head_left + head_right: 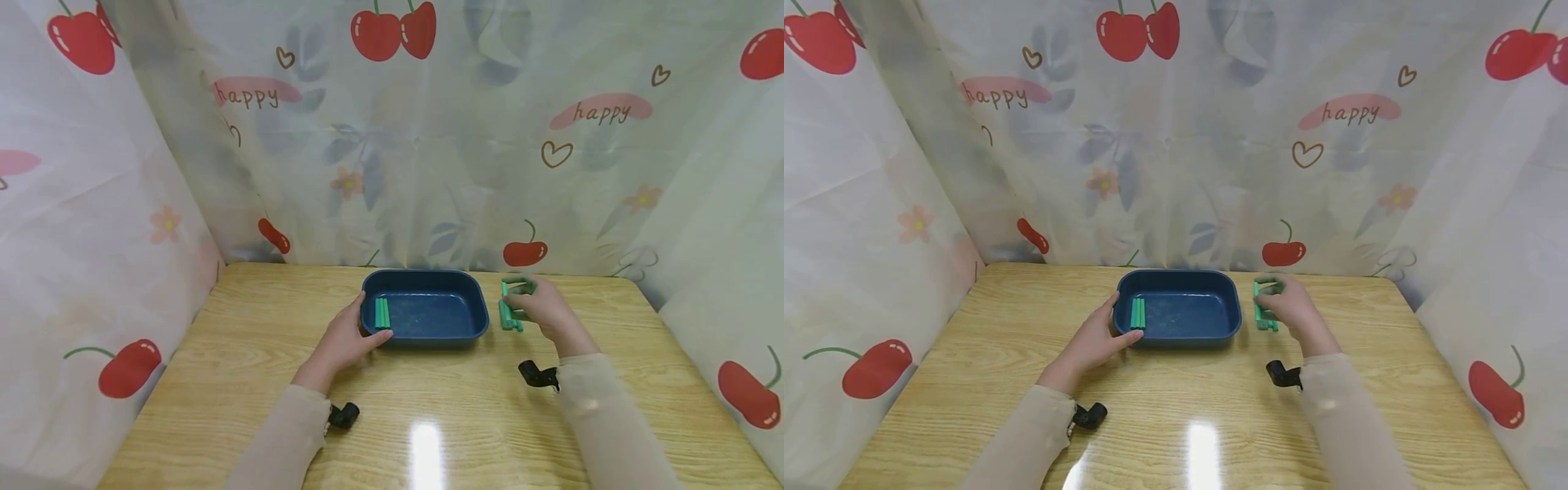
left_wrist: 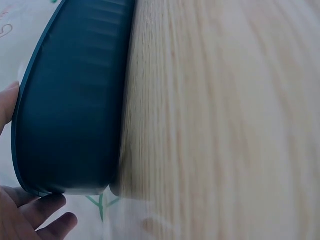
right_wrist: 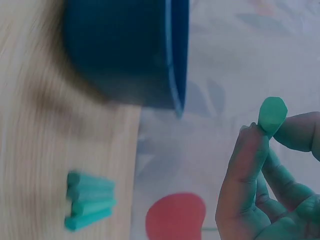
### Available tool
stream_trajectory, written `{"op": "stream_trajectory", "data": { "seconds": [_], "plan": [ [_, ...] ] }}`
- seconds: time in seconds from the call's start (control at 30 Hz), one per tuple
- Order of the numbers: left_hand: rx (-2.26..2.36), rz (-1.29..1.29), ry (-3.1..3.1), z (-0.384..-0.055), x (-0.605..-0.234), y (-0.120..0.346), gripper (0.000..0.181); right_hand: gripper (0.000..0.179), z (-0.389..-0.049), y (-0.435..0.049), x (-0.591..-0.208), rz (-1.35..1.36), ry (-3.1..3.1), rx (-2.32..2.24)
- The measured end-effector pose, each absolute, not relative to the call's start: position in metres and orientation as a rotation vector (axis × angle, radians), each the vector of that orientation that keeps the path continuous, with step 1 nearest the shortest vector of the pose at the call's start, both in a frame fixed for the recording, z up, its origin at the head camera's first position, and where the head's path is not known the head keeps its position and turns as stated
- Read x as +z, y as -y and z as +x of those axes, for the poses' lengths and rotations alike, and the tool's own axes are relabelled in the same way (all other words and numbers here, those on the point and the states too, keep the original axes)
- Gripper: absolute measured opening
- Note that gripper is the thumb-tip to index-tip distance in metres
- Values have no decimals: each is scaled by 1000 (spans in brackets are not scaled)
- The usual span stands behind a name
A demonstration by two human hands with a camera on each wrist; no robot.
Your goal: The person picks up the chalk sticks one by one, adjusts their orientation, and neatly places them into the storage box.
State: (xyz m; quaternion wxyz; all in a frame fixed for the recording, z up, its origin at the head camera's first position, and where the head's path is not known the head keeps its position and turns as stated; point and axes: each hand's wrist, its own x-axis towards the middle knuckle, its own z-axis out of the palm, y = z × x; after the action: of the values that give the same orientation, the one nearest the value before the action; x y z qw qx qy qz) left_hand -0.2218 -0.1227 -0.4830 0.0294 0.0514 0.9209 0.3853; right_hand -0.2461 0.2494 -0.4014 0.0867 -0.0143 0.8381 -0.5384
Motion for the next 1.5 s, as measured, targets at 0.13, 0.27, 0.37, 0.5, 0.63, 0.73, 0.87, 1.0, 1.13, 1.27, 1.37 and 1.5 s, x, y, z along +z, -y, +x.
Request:
{"op": "stream_trajectory", "data": {
  "seconds": [0.13, 0.27, 0.37, 0.5, 0.63, 0.73, 0.87, 1.0, 1.13, 1.27, 1.37, 1.5],
  "plan": [
    [1177, 168, -2853, -223, -485, 123, 104, 54, -245, -235, -394, -46, -2467, -1652],
    [1178, 173, -2852, -224, -485, 123, 104, 53, -247, -222, -390, -52, -2419, -1723],
    [1178, 172, -2847, -223, -485, 123, 104, 52, -249, -214, -388, -57, -2388, -1771],
    [1185, 179, -2844, -221, -481, 123, 104, 51, -252, -203, -386, -77, -2383, -1791],
    [1193, 194, -2843, -219, -477, 124, 105, 50, -253, -192, -384, -105, -2389, -1788],
    [1193, 195, -2842, -218, -475, 124, 105, 50, -255, -182, -383, -116, -2345, -1832],
    [1203, 180, -2835, -218, -475, 123, 105, 49, -256, -168, -382, -121, -2295, -1897],
    [1214, 174, -2828, -219, -477, 123, 104, 48, -257, -155, -383, -132, -2280, -1931],
    [1224, 167, -2828, -220, -478, 123, 105, 48, -259, -142, -384, -143, -2251, -1954],
    [1233, 170, -2830, -221, -478, 123, 105, 48, -259, -131, -385, -131, -2264, -1931],
    [1229, 174, -2825, -221, -478, 123, 105, 48, -258, -123, -387, -113, -2272, -1920],
    [1225, 176, -2817, -221, -478, 123, 105, 47, -259, -114, -392, -111, -2258, -1933]
  ]
}}
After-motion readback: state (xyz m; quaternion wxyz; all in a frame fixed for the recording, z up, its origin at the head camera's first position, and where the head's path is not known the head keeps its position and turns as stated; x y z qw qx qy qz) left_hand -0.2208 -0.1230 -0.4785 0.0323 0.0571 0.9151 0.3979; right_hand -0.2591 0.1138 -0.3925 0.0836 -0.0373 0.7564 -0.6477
